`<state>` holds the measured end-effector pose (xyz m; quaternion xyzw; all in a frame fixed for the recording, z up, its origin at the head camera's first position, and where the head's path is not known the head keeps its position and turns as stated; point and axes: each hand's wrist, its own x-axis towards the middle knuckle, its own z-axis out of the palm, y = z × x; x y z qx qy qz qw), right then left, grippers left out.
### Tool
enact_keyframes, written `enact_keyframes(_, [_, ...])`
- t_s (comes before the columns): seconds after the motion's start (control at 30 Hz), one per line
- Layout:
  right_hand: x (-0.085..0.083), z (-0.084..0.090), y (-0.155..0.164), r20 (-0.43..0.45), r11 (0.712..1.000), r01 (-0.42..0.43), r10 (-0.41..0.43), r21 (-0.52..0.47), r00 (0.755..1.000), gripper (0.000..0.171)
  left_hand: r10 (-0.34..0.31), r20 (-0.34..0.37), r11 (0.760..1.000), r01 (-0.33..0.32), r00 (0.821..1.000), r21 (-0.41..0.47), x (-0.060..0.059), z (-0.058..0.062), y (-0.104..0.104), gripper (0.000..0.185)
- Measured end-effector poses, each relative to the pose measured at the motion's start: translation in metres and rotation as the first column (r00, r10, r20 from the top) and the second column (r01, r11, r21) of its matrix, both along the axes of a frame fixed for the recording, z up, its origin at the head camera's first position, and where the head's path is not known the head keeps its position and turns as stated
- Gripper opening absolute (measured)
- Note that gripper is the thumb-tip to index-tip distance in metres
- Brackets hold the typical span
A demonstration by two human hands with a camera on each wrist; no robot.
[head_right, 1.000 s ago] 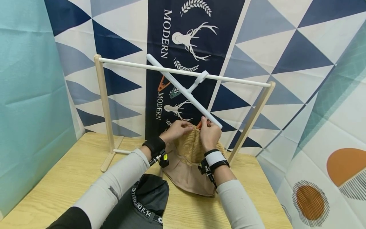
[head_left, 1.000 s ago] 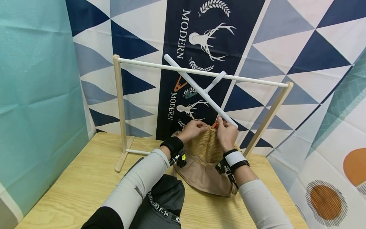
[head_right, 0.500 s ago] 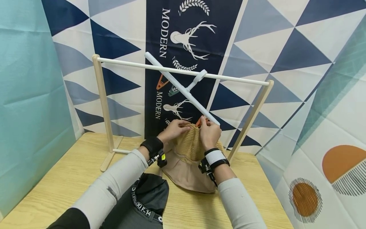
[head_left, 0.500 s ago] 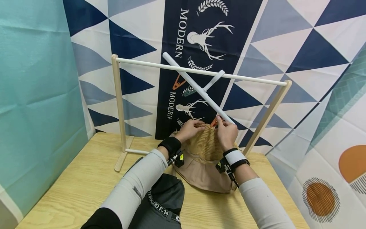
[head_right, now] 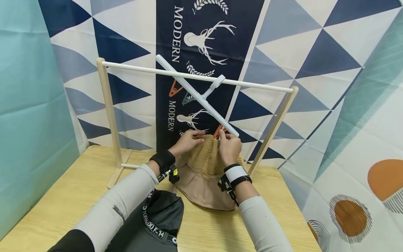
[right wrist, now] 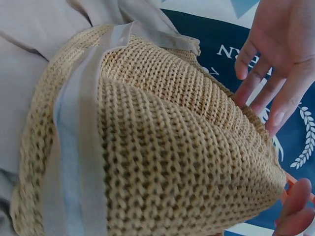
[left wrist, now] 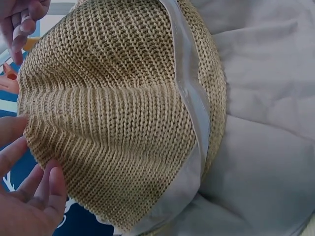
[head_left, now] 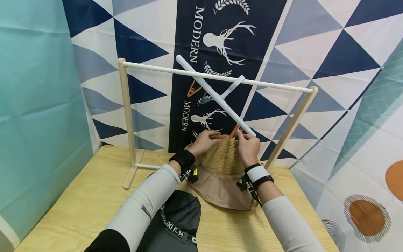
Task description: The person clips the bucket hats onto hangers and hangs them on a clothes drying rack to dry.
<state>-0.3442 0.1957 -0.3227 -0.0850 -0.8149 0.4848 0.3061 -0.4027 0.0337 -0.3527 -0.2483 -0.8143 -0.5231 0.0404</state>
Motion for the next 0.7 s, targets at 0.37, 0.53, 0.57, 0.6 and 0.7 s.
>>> enact_keyframes(0.37, [0.005,-0.009,-0.003,-0.081,0.989,-0.102,0.094,-0.109,0.992,0.034,0.036,-0.075,0.997,-0.04,0.997,-0.062,0.002,0.003,-0.013,0.034])
enact_keyframes(0.53, [0.008,-0.013,-0.002,-0.068,0.992,-0.115,0.111,-0.05,0.991,0.033,0.072,-0.076,0.991,-0.08,0.995,-0.111,0.007,0.002,-0.014,0.033])
enact_keyframes(0.57, [0.009,-0.014,-0.001,-0.067,0.992,-0.119,0.116,-0.047,0.991,0.034,0.078,-0.075,0.99,-0.086,0.994,-0.116,0.008,0.002,-0.015,0.033])
enact_keyframes(0.6, [0.009,-0.015,-0.001,-0.064,0.992,-0.122,0.12,-0.039,0.991,0.034,0.082,-0.075,0.989,-0.09,0.994,-0.118,0.009,0.002,-0.015,0.033])
enact_keyframes(0.7, [0.011,-0.016,0.001,-0.053,0.988,-0.152,0.15,-0.041,0.987,0.034,0.093,-0.071,0.988,-0.101,0.993,-0.12,0.013,0.0,-0.018,0.033])
